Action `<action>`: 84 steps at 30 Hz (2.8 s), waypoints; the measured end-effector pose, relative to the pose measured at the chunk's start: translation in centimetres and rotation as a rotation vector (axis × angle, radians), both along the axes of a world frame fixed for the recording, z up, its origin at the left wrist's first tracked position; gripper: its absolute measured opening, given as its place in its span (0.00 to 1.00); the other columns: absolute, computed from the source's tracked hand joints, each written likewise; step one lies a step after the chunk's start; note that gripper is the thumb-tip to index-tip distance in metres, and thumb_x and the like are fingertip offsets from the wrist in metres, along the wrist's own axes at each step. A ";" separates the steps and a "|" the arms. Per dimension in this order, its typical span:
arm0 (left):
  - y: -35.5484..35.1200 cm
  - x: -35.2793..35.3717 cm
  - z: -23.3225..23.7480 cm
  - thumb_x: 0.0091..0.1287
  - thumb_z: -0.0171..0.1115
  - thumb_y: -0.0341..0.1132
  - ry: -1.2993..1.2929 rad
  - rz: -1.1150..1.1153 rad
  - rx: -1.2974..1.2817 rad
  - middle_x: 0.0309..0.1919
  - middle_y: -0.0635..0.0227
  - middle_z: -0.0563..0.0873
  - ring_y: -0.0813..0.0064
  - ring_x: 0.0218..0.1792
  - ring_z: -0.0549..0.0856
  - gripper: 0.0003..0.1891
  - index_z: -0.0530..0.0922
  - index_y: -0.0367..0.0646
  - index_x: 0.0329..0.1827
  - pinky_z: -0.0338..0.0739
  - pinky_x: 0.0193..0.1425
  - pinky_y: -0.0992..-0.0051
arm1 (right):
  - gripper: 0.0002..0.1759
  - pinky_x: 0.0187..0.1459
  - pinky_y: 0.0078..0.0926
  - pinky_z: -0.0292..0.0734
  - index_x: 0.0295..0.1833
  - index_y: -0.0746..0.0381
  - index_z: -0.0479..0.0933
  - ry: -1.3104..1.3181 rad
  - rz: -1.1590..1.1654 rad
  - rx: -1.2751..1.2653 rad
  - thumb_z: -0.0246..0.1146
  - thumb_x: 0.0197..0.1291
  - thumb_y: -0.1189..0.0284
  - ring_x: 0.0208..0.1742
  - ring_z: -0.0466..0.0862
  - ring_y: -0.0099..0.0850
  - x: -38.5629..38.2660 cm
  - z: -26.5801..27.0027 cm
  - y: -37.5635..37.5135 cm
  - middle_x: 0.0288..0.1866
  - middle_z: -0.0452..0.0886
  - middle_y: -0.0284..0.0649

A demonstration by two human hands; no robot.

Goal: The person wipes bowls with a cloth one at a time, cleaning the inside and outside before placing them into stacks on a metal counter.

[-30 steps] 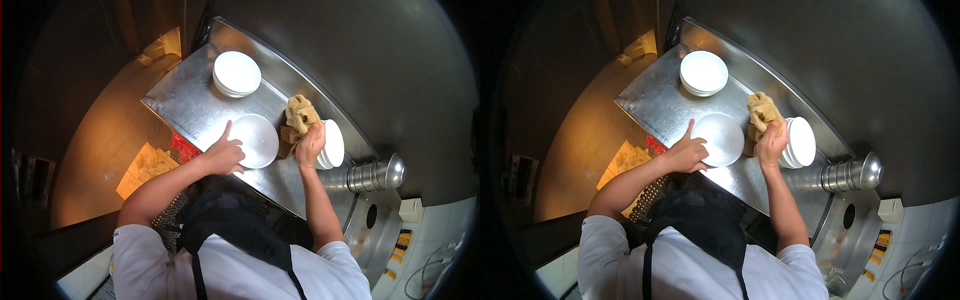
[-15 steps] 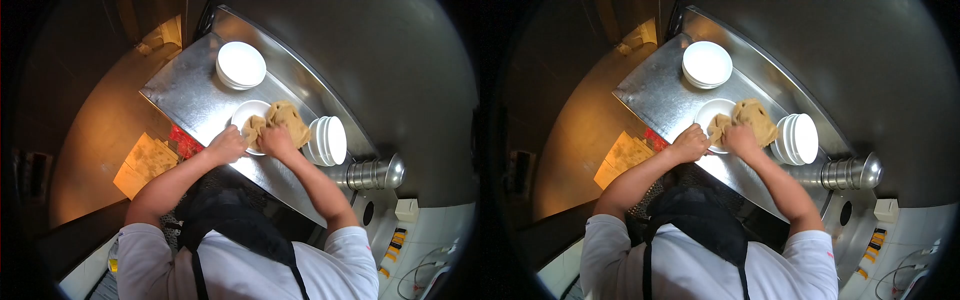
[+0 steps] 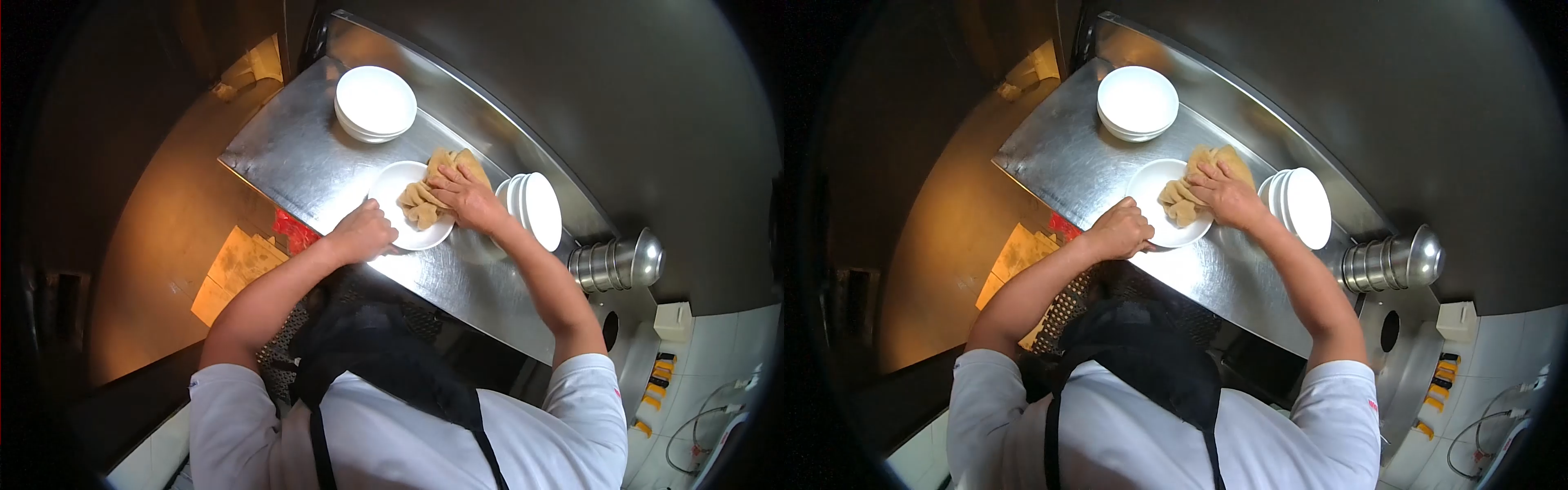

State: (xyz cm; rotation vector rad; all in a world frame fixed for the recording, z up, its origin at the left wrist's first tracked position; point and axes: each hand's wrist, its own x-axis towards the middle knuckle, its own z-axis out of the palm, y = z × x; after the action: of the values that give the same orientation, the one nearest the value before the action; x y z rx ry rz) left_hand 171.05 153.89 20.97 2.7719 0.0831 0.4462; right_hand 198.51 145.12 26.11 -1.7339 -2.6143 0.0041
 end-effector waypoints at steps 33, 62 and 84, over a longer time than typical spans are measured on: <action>-0.3 -0.1 -0.1 0.63 0.70 0.44 -0.030 -0.073 0.045 0.23 0.68 0.83 0.66 0.32 0.84 0.14 0.80 0.48 0.25 0.72 0.49 0.66 | 0.17 0.83 0.51 0.45 0.54 0.51 0.87 -0.102 0.130 0.070 0.61 0.62 0.67 0.84 0.58 0.33 -1.9 -2.9 3.0 0.77 0.72 0.29; -3.6 -1.4 -0.4 0.62 0.68 0.42 -0.022 0.302 -0.084 0.42 0.67 0.86 0.64 0.51 0.83 0.15 0.84 0.46 0.49 0.48 0.81 0.39 | 0.17 0.68 0.54 0.66 0.57 0.65 0.79 0.659 -0.484 0.720 0.64 0.63 0.74 0.62 0.77 0.51 -13.3 -3.7 -9.4 0.58 0.80 0.54; 0.5 -2.7 -0.3 0.59 0.73 0.42 0.028 -0.058 -0.050 0.25 0.68 0.84 0.64 0.37 0.85 0.09 0.83 0.49 0.27 0.67 0.70 0.57 | 0.17 0.70 0.43 0.72 0.54 0.64 0.82 0.493 -0.326 0.302 0.65 0.57 0.78 0.67 0.78 0.49 1.6 0.9 1.0 0.62 0.81 0.50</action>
State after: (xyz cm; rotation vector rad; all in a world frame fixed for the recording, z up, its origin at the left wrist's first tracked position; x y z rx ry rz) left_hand 168.35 154.37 20.63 2.7236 0.0202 0.3859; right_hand 200.12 146.16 26.98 -1.7517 -1.8682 0.0295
